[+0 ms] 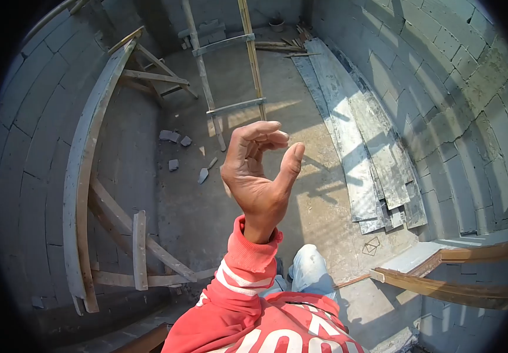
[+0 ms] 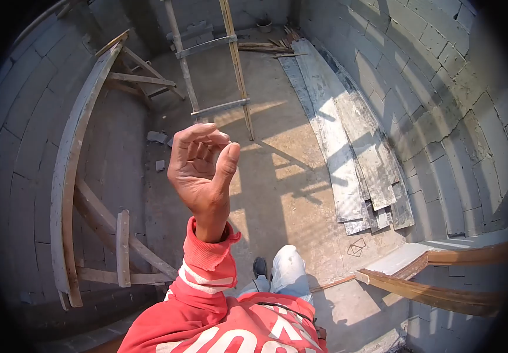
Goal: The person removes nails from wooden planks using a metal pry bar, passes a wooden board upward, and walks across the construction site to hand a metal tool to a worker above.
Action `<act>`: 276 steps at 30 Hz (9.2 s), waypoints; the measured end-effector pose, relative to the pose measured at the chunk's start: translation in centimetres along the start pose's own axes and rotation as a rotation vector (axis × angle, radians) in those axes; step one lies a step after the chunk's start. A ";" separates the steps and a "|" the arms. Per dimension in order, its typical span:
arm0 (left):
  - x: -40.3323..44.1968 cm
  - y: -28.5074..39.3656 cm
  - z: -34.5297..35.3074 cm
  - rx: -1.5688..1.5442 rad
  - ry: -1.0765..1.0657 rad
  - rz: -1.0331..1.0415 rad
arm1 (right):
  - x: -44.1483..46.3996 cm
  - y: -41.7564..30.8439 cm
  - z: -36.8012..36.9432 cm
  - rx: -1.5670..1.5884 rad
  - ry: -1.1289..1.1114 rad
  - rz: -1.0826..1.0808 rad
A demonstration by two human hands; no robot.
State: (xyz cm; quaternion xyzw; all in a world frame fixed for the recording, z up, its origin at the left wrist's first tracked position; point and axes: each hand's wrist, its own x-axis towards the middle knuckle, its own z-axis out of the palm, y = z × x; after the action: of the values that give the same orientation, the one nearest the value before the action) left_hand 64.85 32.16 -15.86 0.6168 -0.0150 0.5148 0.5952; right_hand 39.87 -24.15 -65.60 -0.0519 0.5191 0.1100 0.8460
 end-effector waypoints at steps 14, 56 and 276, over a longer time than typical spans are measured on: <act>-19.9 -52.3 -25.5 0.982 -0.390 -2.011 | 23.4 9.6 49.7 -0.076 0.016 0.042; 78.6 -181.0 -8.4 1.332 -0.723 -1.012 | 105.8 57.2 167.2 -1.055 0.204 0.390; 51.6 -190.8 -21.8 0.316 0.458 -1.222 | 146.8 114.3 168.4 -2.778 -1.731 -0.705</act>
State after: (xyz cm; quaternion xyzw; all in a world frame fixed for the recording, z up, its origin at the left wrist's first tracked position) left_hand 196.11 134.72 -124.54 0.4695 0.5391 0.1992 0.6703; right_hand 222.53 140.22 -116.46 0.7450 0.5903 -0.2665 -0.1600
